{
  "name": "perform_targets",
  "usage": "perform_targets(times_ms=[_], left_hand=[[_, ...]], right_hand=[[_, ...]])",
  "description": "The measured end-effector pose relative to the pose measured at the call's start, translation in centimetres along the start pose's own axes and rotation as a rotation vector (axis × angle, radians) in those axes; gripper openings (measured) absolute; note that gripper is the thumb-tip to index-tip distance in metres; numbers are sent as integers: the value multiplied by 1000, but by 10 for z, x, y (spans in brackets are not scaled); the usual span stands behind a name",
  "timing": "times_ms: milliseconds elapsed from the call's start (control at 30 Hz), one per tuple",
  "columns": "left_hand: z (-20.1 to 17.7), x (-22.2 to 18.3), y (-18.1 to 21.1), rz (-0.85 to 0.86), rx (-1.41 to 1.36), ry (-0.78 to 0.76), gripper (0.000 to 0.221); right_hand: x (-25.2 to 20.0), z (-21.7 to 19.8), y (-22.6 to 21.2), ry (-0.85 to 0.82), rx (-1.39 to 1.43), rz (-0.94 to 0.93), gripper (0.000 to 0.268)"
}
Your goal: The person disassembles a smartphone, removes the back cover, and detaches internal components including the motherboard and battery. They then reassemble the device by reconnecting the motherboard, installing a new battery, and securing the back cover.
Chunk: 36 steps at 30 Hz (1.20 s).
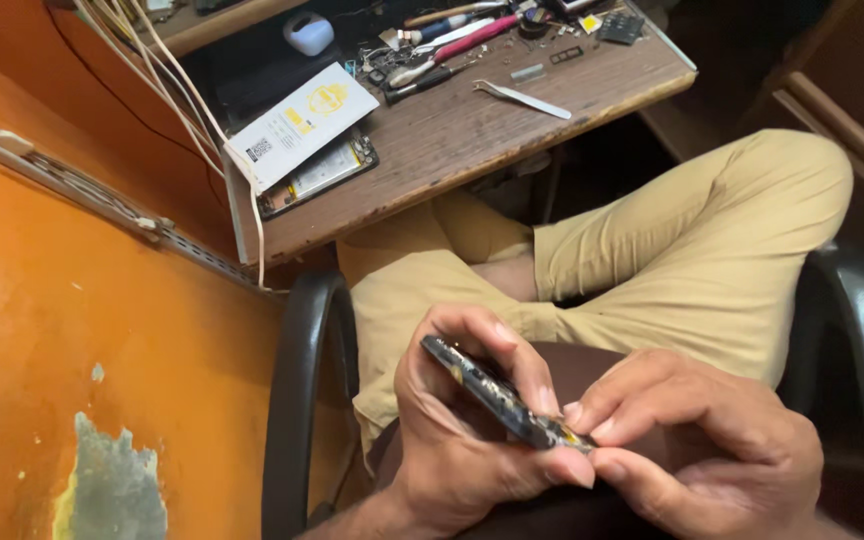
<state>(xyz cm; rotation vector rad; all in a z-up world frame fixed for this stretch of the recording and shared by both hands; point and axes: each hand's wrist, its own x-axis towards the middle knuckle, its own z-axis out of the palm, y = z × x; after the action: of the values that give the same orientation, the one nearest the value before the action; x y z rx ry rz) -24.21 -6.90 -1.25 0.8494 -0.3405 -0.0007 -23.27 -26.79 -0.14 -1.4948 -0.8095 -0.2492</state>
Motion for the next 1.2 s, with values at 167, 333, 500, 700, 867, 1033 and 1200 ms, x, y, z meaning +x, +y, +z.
perform_targets(times_ms=[167,333,500,700,867,1033,1200], left_hand=[[-4,-9,-3,88,-2,-59,76],[-10,-5,-2,293,179,-221,75],[-11,3,0,310,178,-257,70],[-6,12,1,319,168,-247,65],[0,18,-2,284,56,-232,43],[2,17,4,274,67,-281,37],[1,13,5,266,124,-284,28]], right_hand=[[0,5,-9,-30,-10,-12,19],[14,2,-15,-113,7,-199,20],[20,3,-19,-114,-29,-232,20],[24,-1,-15,-99,-51,-267,18],[25,-2,-13,-88,-59,-293,18],[26,-14,-17,-230,-92,-303,20],[24,-12,-16,-246,-93,-320,21]])
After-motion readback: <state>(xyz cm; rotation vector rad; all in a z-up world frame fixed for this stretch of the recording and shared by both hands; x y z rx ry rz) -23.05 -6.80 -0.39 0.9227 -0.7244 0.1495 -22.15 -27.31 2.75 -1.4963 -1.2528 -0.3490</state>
